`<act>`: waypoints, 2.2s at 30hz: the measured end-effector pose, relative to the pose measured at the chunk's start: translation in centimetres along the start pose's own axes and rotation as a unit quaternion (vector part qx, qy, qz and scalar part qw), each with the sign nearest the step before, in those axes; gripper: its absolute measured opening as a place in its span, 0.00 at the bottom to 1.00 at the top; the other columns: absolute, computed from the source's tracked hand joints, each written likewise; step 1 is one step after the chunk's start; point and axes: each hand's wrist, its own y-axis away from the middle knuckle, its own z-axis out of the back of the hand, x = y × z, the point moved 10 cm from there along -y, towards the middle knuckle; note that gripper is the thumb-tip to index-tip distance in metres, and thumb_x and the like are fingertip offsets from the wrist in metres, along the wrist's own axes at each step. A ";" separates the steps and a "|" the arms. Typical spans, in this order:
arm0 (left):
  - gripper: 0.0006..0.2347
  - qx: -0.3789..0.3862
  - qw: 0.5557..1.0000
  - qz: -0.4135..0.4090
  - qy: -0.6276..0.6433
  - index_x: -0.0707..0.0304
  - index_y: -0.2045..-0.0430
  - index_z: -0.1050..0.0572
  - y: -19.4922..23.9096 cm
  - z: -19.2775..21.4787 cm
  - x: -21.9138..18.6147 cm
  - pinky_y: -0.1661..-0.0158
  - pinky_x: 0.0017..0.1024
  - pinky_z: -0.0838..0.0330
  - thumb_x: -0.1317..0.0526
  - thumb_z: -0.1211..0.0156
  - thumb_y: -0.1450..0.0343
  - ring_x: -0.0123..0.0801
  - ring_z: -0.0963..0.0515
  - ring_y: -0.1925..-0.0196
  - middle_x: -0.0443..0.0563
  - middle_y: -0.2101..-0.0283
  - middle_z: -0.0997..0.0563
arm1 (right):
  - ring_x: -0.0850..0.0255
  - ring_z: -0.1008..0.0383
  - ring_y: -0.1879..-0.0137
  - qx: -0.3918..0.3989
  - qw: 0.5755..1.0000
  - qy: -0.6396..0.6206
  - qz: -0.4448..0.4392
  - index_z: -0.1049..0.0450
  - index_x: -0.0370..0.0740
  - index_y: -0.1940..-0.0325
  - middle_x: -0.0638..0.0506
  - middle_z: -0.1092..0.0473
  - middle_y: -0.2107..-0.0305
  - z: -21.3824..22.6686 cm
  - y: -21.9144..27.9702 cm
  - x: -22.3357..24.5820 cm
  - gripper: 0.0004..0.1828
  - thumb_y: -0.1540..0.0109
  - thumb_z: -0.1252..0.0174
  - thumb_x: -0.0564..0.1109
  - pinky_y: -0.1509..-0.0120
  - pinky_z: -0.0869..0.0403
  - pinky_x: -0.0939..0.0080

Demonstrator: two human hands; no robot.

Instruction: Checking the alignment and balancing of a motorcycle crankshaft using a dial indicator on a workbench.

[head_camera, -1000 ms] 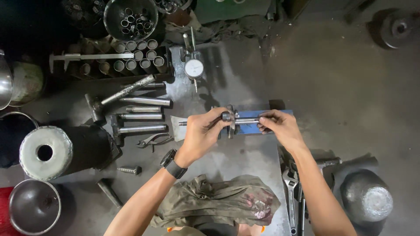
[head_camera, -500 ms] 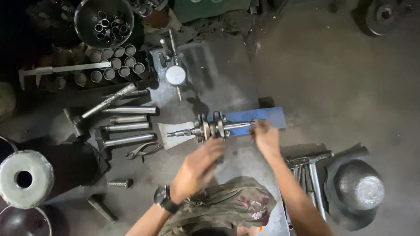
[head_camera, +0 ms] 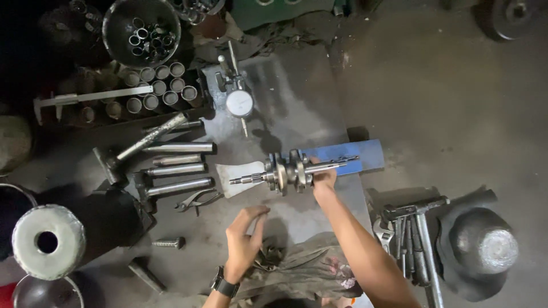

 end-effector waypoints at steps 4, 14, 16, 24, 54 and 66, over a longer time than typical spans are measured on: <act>0.06 -0.034 0.996 0.077 0.019 0.68 0.63 0.19 0.6 0.3 2.7 0.56 0.28 0.22 0.72 0.38 0.31 0.33 0.13 0.59 0.53 0.62 0.13 | 0.58 0.23 0.61 0.132 0.974 0.002 0.184 0.26 0.43 0.57 0.55 0.24 0.66 0.2 2.9 5.5 0.07 0.40 0.41 0.40 0.58 0.22 0.55; 0.08 -0.011 0.978 0.171 0.121 0.70 0.58 0.20 2.0 -1.4 6.1 0.56 0.26 0.20 0.69 0.42 0.28 0.29 0.13 0.57 0.54 0.60 0.11 | 0.57 0.25 0.74 -0.061 0.859 0.385 0.332 0.25 0.36 0.64 0.47 0.26 0.76 4.9 10.4 21.5 0.13 0.35 0.35 0.48 0.72 0.28 0.55; 0.08 -0.010 0.973 0.190 0.131 0.71 0.57 0.20 2.2 -1.9 7.0 0.57 0.26 0.20 0.68 0.42 0.27 0.28 0.13 0.57 0.54 0.59 0.11 | 0.57 0.28 0.78 -0.063 0.960 0.250 0.113 0.26 0.34 0.67 0.46 0.28 0.79 7.7 6.3 16.9 0.19 0.34 0.35 0.54 0.78 0.31 0.55; 0.08 -0.015 0.971 0.205 0.125 0.70 0.57 0.19 2.7 -1.8 7.6 0.58 0.25 0.21 0.68 0.42 0.27 0.29 0.13 0.57 0.54 0.61 0.12 | 0.57 0.24 0.78 0.011 0.919 0.377 0.118 0.23 0.32 0.70 0.43 0.25 0.78 3.1 2.7 12.8 0.15 0.36 0.37 0.47 0.76 0.24 0.56; 0.18 -0.085 0.815 0.236 0.523 0.71 0.43 0.26 -2.7 -7.1 12.2 0.43 0.35 0.28 0.59 0.41 0.25 0.31 0.23 0.46 0.51 0.44 0.21 | 0.41 0.45 0.30 0.308 0.346 0.780 0.420 0.35 0.39 0.33 0.40 0.41 0.36 -15.5 19.2 13.2 0.44 0.51 0.33 0.56 0.34 0.40 0.35; 0.19 -0.101 0.823 0.281 0.484 0.69 0.39 0.27 -3.1 -7.1 9.1 0.44 0.27 0.29 0.62 0.42 0.26 0.25 0.24 0.46 0.46 0.44 0.21 | 0.41 0.37 0.43 0.289 0.387 0.788 0.381 0.33 0.34 0.38 0.35 0.39 0.42 -13.5 16.7 14.2 0.35 0.48 0.33 0.45 0.40 0.33 0.43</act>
